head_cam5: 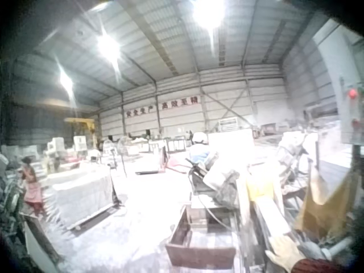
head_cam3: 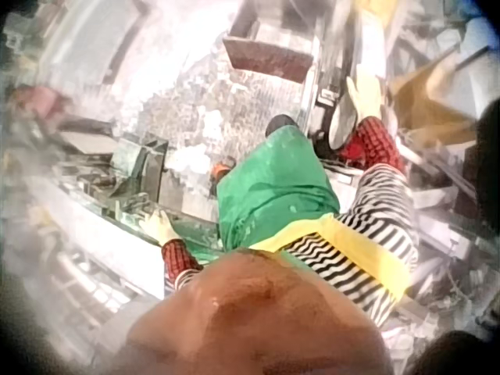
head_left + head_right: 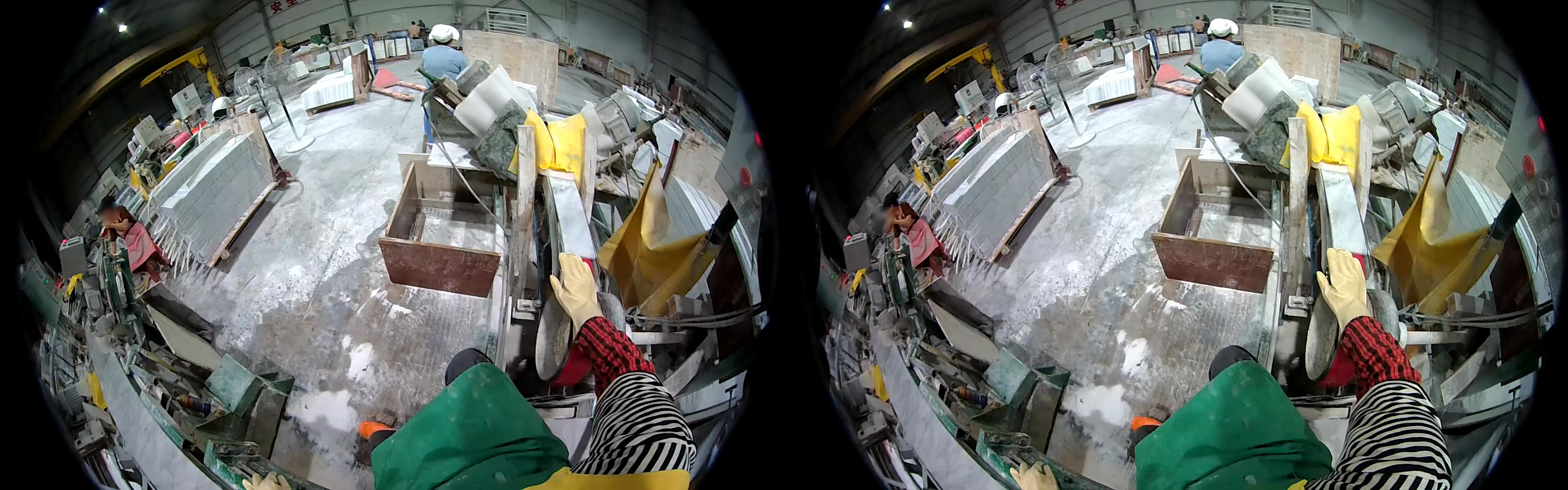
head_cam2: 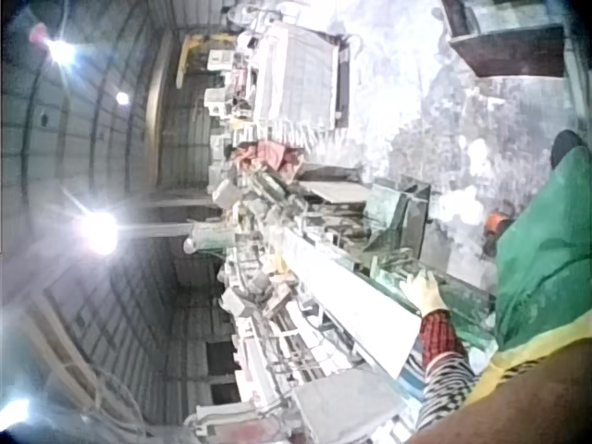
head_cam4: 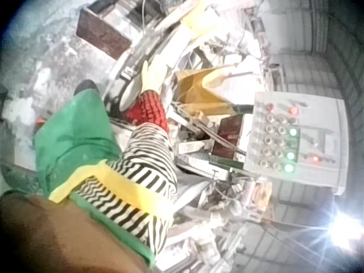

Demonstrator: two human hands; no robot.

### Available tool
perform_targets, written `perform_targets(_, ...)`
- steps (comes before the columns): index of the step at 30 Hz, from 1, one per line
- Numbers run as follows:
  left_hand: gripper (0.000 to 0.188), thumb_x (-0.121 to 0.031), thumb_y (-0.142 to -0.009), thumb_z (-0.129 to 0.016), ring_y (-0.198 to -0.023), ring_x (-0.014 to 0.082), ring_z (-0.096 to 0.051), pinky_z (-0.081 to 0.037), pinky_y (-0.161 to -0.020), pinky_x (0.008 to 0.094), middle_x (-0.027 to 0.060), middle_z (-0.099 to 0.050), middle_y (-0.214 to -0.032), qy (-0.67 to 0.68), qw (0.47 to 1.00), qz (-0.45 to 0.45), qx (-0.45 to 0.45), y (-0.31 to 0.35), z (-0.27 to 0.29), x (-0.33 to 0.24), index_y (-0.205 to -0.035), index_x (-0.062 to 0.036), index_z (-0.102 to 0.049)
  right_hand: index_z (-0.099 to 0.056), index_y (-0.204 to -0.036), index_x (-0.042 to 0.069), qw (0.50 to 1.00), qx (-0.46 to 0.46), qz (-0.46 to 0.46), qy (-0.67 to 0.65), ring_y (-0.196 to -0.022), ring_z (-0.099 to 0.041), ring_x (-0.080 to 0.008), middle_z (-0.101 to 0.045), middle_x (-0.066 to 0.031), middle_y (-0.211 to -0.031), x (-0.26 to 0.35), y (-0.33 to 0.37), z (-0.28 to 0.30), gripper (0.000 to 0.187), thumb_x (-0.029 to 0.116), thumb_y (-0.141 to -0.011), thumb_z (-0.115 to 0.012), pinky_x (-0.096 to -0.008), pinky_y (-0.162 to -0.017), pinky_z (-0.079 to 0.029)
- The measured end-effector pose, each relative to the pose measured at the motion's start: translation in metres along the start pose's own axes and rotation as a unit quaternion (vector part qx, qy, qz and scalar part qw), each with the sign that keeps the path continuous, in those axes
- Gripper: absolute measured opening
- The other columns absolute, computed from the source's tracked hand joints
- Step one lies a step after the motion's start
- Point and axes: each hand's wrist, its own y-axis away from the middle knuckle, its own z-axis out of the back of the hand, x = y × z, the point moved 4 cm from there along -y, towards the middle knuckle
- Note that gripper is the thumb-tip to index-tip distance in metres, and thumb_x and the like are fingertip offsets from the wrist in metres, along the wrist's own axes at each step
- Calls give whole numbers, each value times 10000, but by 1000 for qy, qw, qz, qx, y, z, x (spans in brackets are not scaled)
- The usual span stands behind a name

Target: The person repeatedly feeds rectangular stone tiles into a grinding machine, holding them with gloved hands against a rotating wheel to smooth the edges. The person then removes the tiles and places them into a nearby container.

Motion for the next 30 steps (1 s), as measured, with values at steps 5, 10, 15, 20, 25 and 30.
perform_targets(5, 326, -331, -896, -620, -1316, 435, -449, -351, -1122, 471, 246, -622, -1299, 17, 1000, 7, 22, -2, 1, -3, -1069, -103, -775, -539, -1314, -20, 1000, 19, -19, -11, -1263, -525, -343, -593, -197, -1316, 2, 2, 1, 587, 266, -837, -725, -431, -1091, -386)
perform_targets(10, 332, -337, -897, -629, -1307, 427, -463, -384, -1092, 483, 235, -641, -1275, 16, 1000, -7, -3, -1, -7, 0, -1084, -104, -775, -548, -1324, -20, 999, 22, -22, -29, -1255, -536, -346, -602, -197, -1302, 7, 3, 12, 614, 235, -807, -758, -425, -1083, -408)
perform_targets(15, 345, -370, -898, -621, -1300, 424, -475, -366, -1098, 482, 234, -652, -1257, -7, 1000, -12, 1, -2, -4, -5, -1071, -119, -782, -561, -1276, -20, 999, 13, -28, -32, -1210, -555, -337, -609, -188, -1267, 12, 4, 20, 584, 207, -778, -768, -423, -1049, -430)
perform_targets(20, 363, -426, -899, -597, -1304, 397, -481, -336, -1104, 475, 200, -674, -1232, -51, 998, -23, 16, -6, -20, 1, -1030, -150, -792, -532, -1303, 0, 999, 25, -20, -10, -1222, -536, -319, -595, -171, -1269, 12, 8, 21, 597, 274, -814, -737, -415, -1051, -399)
perform_targets(25, 347, -427, -901, -594, -1306, 364, -485, -344, -1095, 468, 168, -689, -1217, -55, 998, -26, -1, -5, -23, 1, -1023, -169, -792, -539, -1291, 4, 1000, -2, -11, 12, -1213, -538, -316, -595, -167, -1265, 12, 15, 20, 590, 272, -806, -742, -417, -1042, -401)
perform_targets(30, 321, -395, -899, -609, -1316, 369, -471, -346, -1100, 470, 161, -690, -1211, -39, 999, -10, 20, -5, -26, 3, -1026, -163, -790, -542, -1304, 4, 999, 33, -22, 3, -1223, -525, -310, -589, -155, -1267, 19, 14, 27, 615, 277, -793, -751, -414, -1043, -394)
